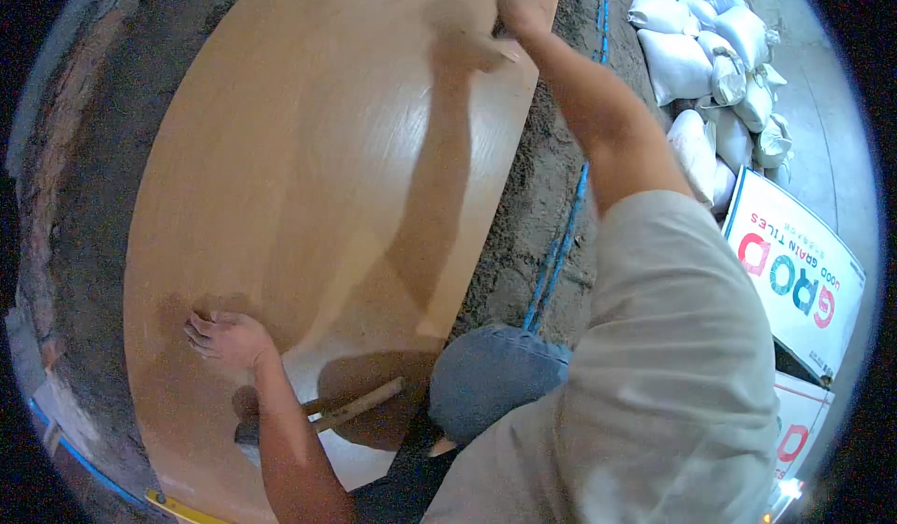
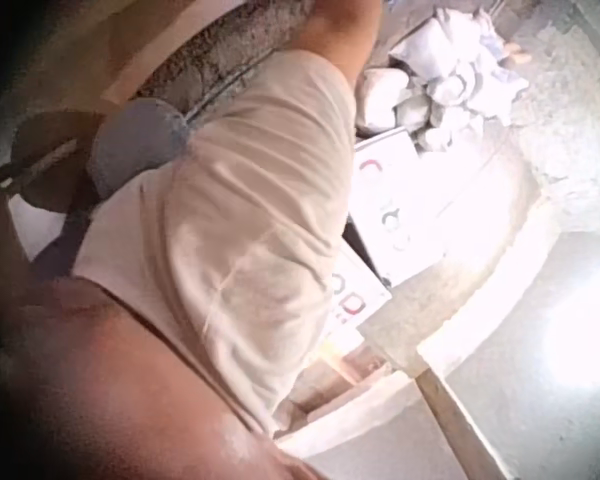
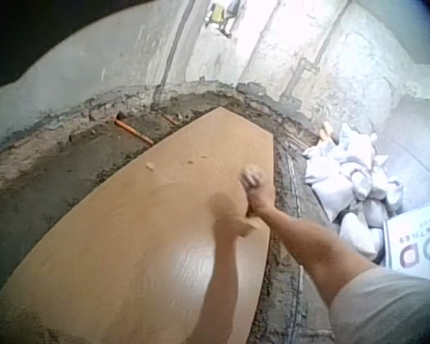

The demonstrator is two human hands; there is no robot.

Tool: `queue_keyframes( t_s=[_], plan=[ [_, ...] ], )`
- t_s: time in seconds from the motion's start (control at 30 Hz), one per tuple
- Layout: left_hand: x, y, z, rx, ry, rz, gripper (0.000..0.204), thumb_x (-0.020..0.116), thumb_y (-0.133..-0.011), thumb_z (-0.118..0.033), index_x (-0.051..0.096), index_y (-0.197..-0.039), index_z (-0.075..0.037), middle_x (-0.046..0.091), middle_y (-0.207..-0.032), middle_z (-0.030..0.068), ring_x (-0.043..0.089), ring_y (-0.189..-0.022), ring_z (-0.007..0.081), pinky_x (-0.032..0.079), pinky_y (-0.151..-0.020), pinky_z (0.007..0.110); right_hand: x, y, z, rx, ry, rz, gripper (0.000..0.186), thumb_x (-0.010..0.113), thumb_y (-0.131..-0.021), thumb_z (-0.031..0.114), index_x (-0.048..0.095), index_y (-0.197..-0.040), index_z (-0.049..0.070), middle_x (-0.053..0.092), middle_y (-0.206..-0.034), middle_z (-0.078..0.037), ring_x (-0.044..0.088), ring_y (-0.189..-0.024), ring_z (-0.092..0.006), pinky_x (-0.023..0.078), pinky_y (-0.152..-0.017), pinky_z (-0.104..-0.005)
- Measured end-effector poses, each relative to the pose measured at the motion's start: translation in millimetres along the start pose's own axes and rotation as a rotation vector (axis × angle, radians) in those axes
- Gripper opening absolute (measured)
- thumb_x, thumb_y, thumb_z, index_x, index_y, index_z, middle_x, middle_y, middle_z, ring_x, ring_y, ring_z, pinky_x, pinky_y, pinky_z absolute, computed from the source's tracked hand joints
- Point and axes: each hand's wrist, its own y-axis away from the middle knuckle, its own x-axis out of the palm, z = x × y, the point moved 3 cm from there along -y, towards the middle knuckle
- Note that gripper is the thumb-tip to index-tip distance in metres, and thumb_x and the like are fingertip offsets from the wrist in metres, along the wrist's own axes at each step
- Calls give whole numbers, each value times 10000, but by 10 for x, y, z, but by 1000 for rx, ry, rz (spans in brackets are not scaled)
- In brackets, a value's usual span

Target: The person lays floor tiles onto the ground, checks their level using a spirit level, wipes their surfaces with a cloth, and taps them into place using a rubber mallet.

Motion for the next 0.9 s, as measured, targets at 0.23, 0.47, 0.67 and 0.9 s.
queue_keyframes(
  t_s=[0.23, 0.47, 0.67, 0.9],
  plan=[
    [-12, -42, -17, 75, -25, -65, 394, 406, -932, -248, 472, -1244, -16, 455, -1311, 217, 414, -1224, 381, 326, -991, 526, 1205, 1876, 207, -584, 261, 237, 256, 631, -710, 116, 673, -963, 115, 586, -1026, -218, 557, -958, -366, 459, -816, -449],
    [80, -4, 73, 134, -57, -130, 386, 407, -933, -245, 490, -1228, -9, 490, -1279, 208, 418, -1225, 370, 306, -1009, 523, -1245, 1616, -1422, 433, 687, 72, 242, 602, -765, 200, 639, -903, 4, 658, -890, -179, 643, -837, -304, 499, -693, -413],
    [41, -41, 20, 98, -27, -41, 383, 449, -894, -192, 495, -1209, 20, 492, -1271, 228, 404, -1234, 390, 299, -1008, 526, -1348, 1502, -1092, -403, 444, -38, 351, 546, -830, 135, 582, -1173, 68, 608, -1069, -186, 587, -964, -363, 463, -841, -418],
    [-22, -11, -4, 48, 133, -102, 438, 496, -872, -196, 431, -1271, -27, 424, -1332, 212, 344, -1262, 418, 259, -1016, 570, 2028, 2043, 1112, -557, 311, 362, 256, 556, -817, 184, 639, -1048, 110, 576, -1139, -128, 536, -1014, -316, 460, -818, -413]
  ],
)
